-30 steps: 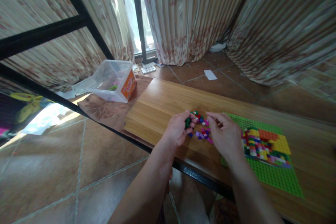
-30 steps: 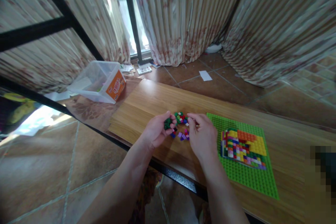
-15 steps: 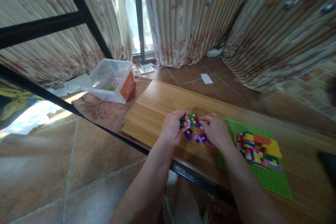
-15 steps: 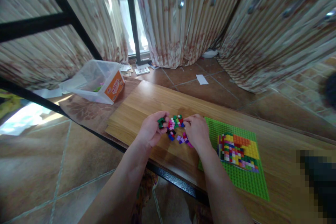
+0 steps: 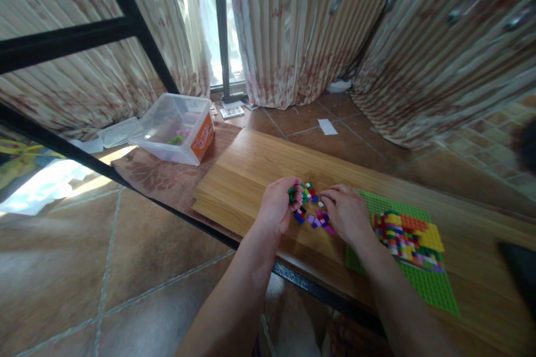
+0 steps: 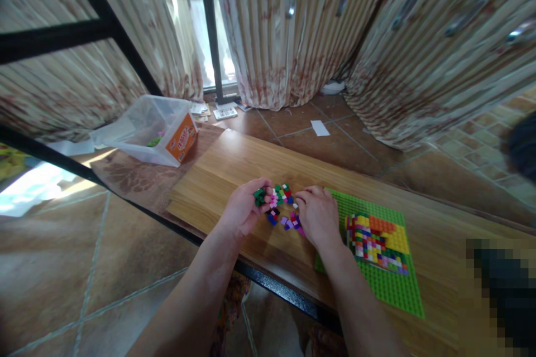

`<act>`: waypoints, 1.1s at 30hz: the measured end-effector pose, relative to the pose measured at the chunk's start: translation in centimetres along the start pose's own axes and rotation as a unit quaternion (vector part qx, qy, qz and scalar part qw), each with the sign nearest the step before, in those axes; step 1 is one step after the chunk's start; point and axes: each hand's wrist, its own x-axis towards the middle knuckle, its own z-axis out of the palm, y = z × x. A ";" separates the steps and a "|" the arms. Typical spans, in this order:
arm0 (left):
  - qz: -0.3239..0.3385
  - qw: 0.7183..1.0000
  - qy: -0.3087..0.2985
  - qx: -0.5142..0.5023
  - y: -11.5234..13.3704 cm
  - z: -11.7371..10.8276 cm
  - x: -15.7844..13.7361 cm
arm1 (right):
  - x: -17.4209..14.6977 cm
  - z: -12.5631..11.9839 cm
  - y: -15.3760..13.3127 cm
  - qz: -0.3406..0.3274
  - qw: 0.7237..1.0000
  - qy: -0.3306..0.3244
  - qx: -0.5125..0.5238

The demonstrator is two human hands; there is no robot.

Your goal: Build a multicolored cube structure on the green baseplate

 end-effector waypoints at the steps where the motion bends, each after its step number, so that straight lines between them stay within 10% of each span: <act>1: 0.001 1.000 -0.004 -0.001 0.0 0.0 0.0 | -0.1 -0.1 0.0 -0.002 1.000 -0.002 -0.004; 12: 0.013 1.000 -0.002 -0.004 0.3 0.0 -0.1 | 1.8 -0.9 -1.2 0.023 0.998 0.038 0.037; 27: 0.010 0.999 0.034 -0.004 0.7 0.2 0.0 | 4.6 -1.1 -0.8 -0.055 0.993 -0.107 0.001; 33: -0.025 0.995 0.073 -0.066 -0.1 0.4 0.7 | 3.2 -4.4 -3.5 -0.035 0.976 -0.062 0.208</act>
